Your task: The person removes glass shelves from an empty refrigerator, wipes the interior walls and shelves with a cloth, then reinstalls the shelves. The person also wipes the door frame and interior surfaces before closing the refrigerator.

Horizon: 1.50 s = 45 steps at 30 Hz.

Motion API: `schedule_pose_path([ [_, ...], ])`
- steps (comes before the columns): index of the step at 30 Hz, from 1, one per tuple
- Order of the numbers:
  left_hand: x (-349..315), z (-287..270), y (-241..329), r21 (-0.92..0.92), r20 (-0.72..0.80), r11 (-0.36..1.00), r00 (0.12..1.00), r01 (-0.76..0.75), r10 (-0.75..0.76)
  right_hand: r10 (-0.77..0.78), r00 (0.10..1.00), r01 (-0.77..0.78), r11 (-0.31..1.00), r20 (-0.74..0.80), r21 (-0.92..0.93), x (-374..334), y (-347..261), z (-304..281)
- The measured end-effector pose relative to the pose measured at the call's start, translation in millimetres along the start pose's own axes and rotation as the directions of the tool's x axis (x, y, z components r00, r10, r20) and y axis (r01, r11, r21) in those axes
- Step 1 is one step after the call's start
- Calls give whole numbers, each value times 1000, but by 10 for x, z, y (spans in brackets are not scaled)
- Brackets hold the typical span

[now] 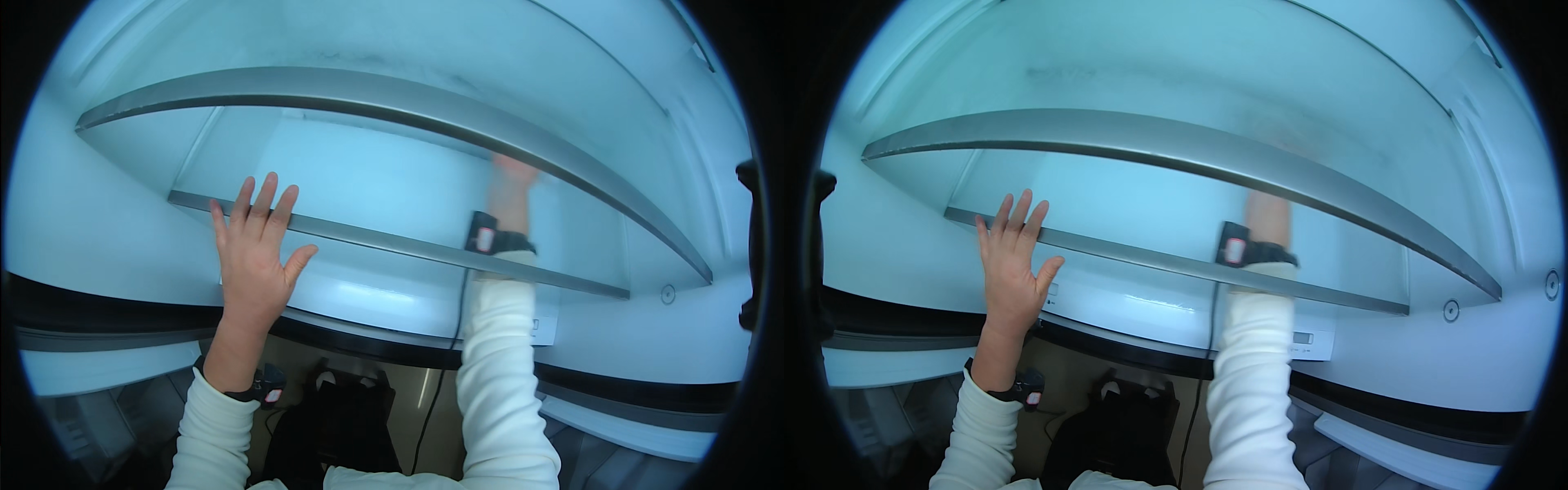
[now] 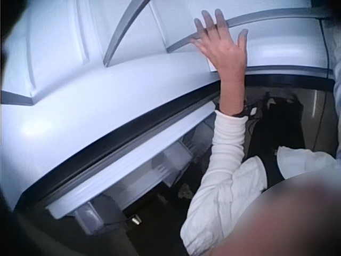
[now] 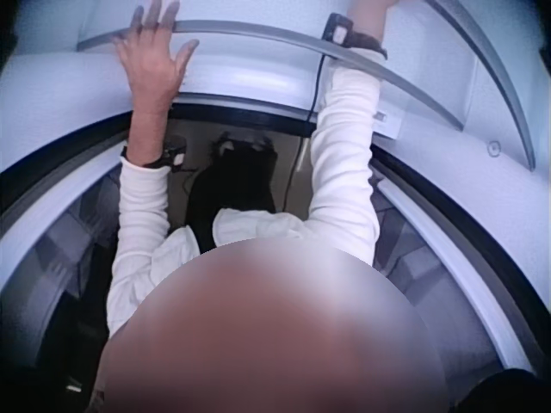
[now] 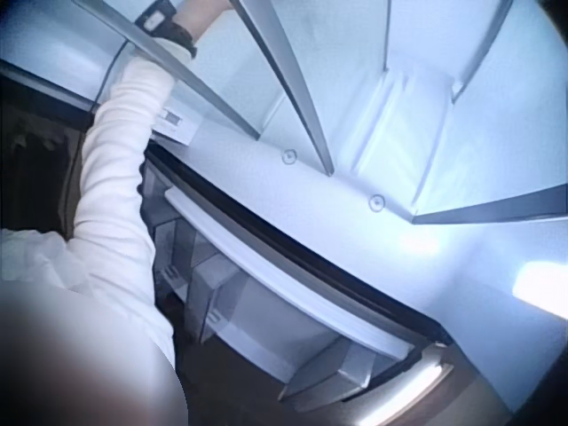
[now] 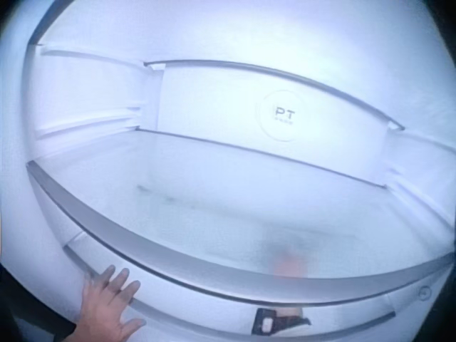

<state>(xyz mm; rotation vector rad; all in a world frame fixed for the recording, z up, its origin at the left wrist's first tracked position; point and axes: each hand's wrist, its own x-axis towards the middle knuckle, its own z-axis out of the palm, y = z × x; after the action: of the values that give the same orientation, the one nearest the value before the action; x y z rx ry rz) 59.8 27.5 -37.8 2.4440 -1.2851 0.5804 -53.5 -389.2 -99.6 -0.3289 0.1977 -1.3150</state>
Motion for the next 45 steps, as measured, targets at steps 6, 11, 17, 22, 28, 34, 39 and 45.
schedule_pose_path([
  [6,15,-10,22,-14,20,1000,1000,-6,7,500,807,-561,815,314,145,-894,1904,728],
  [11,14,-15,41,-27,36,999,999,28,-27,773,414,-895,441,481,64,-1505,2764,1077],
  [17,28,3,116,27,59,1000,998,16,-17,669,640,-732,681,378,34,-872,1773,679],
  [22,22,47,114,67,13,998,1000,-9,8,248,931,-248,968,268,-32,216,-204,-28],
  [28,-6,66,90,123,8,991,999,-43,42,-83,985,88,996,151,-24,474,-1426,-382],
  [34,-6,70,82,91,18,995,999,-44,42,-130,974,166,967,-185,193,-459,-1238,-352],
  [39,8,-11,73,65,79,997,996,-35,29,-106,816,246,953,-568,177,-1973,-1349,-293],
  [45,37,-53,66,51,159,998,987,26,-33,-545,839,347,527,5,-776,-2252,-1796,228],
])
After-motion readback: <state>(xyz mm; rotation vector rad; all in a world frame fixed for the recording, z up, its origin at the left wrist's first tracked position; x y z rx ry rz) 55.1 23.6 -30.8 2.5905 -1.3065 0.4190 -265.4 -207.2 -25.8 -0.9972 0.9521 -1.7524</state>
